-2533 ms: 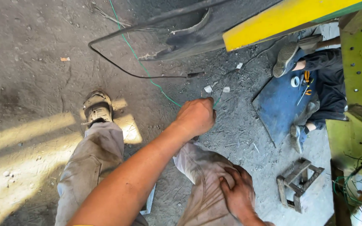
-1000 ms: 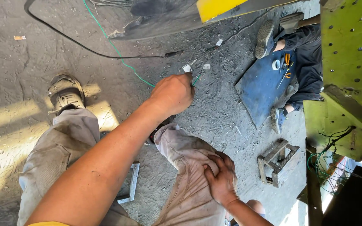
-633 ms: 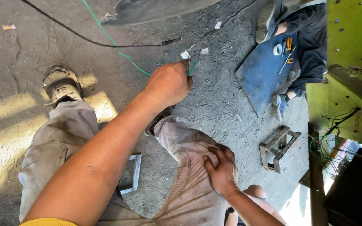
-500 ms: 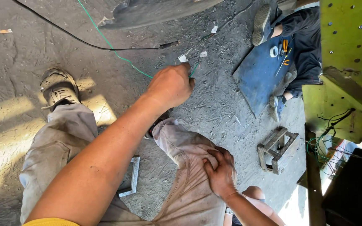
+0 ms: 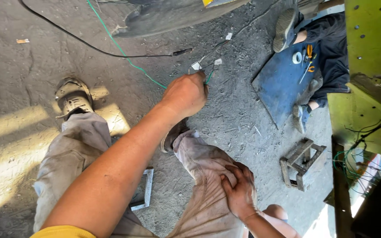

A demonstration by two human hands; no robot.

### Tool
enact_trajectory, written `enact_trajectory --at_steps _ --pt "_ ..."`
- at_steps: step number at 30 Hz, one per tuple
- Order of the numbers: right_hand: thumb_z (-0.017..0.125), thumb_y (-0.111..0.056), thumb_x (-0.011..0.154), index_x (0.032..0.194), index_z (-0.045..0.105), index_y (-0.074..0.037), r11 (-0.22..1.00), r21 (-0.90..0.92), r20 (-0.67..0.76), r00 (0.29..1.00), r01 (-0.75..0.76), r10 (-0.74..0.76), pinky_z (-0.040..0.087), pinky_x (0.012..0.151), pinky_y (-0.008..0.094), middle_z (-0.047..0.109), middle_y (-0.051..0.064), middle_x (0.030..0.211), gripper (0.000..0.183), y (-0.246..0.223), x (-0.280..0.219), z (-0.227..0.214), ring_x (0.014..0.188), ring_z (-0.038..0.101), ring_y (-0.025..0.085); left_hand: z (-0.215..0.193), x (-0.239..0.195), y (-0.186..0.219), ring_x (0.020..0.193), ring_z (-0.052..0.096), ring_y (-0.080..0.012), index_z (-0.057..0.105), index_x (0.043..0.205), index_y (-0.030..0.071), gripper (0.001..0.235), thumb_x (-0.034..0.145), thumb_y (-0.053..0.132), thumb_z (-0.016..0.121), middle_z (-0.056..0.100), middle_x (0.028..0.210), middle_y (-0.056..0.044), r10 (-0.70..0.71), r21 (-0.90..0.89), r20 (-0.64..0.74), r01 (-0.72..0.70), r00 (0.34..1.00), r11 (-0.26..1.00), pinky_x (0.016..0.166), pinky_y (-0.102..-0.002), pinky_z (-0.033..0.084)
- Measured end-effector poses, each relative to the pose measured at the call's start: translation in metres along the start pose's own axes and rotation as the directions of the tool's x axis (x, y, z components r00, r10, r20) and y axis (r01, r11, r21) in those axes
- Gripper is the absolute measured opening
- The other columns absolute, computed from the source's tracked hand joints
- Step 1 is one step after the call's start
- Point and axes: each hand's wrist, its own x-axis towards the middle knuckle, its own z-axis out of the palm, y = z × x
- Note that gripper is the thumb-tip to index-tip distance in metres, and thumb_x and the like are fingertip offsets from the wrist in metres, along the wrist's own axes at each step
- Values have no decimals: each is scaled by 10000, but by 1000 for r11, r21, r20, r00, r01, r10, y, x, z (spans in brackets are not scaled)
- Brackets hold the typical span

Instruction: The person uses a red-handled tool to strip the insulation from a green wire. They then twist the exposed wire ends together by hand to create a connection.

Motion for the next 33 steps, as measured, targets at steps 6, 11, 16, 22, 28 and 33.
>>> enact_trajectory --at_steps 6,11,16,22,28,33 --pt "678 -328 878 1209 709 -132 1000 -4 4 1000 0 0 468 1031 419 582 113 1330 386 10 -8 5 1213 563 316 15 2 -6 813 689 -465 666 947 10 235 928 229 583 737 859 -227 0 1 -13 0 1000 1000 730 -523 544" --pt "693 -290 874 1178 714 -84 997 61 -22 999 43 -41 461 1033 415 596 130 1299 369 10 -10 5 1193 568 323 16 0 -7 790 685 -461 668 937 16 206 916 195 569 733 828 -221 22 0 -37 -22 999 1000 715 -519 536" --pt "675 -367 888 1222 690 -144 999 -10 18 999 -43 44 501 995 422 564 110 1295 402 10 -13 6 1182 573 311 11 -1 -10 846 706 -436 676 1004 34 206 940 207 584 748 878 -200 -1 30 -33 2 999 1000 767 -517 545" --pt "657 -371 914 1225 691 -118 999 -51 10 1000 -17 17 509 980 422 580 116 1264 402 17 -11 16 1162 570 303 8 0 -4 825 703 -440 682 995 34 203 957 194 563 747 877 -206 -45 42 10 44 999 998 756 -520 540" --pt "639 -398 906 1210 698 -106 998 -26 25 998 -49 49 461 1057 435 552 119 1381 426 10 -13 5 1255 531 322 9 1 -5 816 708 -463 685 995 -3 267 924 243 609 739 888 -245 -79 59 -60 83 995 995 720 -524 561" --pt "683 -346 887 1213 695 -119 1000 -4 -11 1000 -7 7 461 1031 430 568 124 1328 397 19 -15 14 1209 551 325 9 4 -1 805 696 -497 696 944 -1 244 896 169 527 734 873 -264 -82 73 -95 89 992 993 700 -556 548"
